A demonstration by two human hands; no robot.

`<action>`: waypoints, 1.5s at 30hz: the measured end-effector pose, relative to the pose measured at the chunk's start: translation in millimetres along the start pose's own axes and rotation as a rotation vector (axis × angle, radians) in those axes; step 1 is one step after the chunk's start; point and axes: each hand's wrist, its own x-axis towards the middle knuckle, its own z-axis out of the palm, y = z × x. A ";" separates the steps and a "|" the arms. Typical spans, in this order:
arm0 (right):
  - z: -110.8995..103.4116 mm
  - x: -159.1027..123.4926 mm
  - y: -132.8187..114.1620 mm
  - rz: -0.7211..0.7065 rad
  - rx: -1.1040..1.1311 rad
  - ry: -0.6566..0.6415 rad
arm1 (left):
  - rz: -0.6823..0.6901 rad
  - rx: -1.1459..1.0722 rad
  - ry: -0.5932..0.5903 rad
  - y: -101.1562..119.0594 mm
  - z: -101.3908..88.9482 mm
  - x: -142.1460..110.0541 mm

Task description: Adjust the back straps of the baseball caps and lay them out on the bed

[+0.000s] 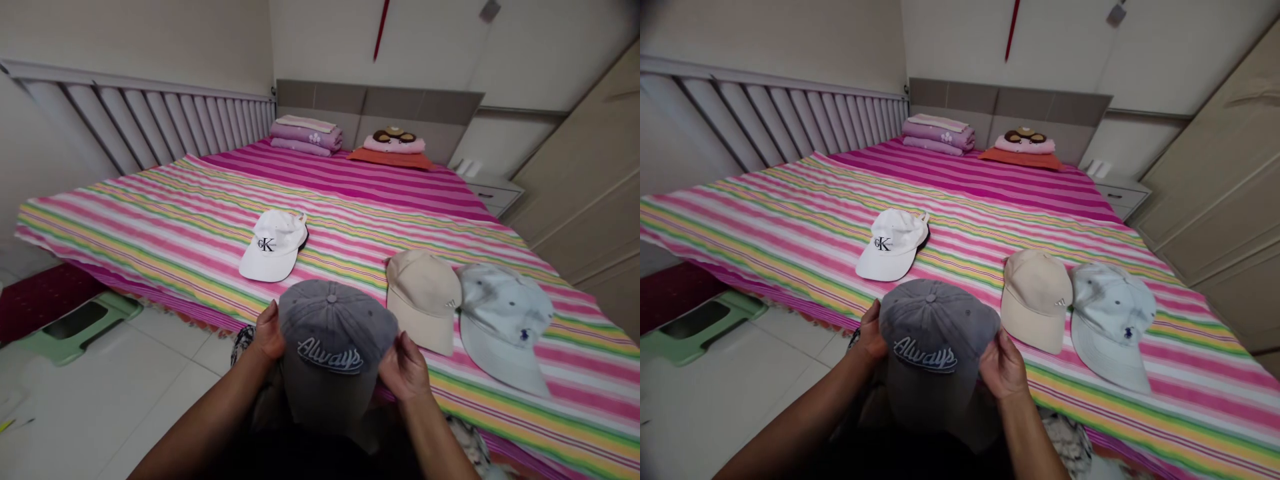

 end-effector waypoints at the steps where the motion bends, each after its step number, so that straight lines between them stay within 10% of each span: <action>1: 0.7 -1.0 -1.2 0.015 -0.002 0.003 | -0.005 0.011 -0.011 0.2 -0.4 -0.1; 10: 14.5 -6.4 -14.9 -0.051 -0.152 -0.088 | -0.086 0.099 -0.075 3.8 7.8 1.2; 18: 19.4 -11.5 -26.5 -0.020 0.007 -0.098 | -0.086 0.241 -0.604 4.2 20.5 0.5; 45: 15.5 -34.5 -47.7 -0.037 0.106 -0.244 | -0.061 0.611 -0.565 -23.7 49.4 -39.5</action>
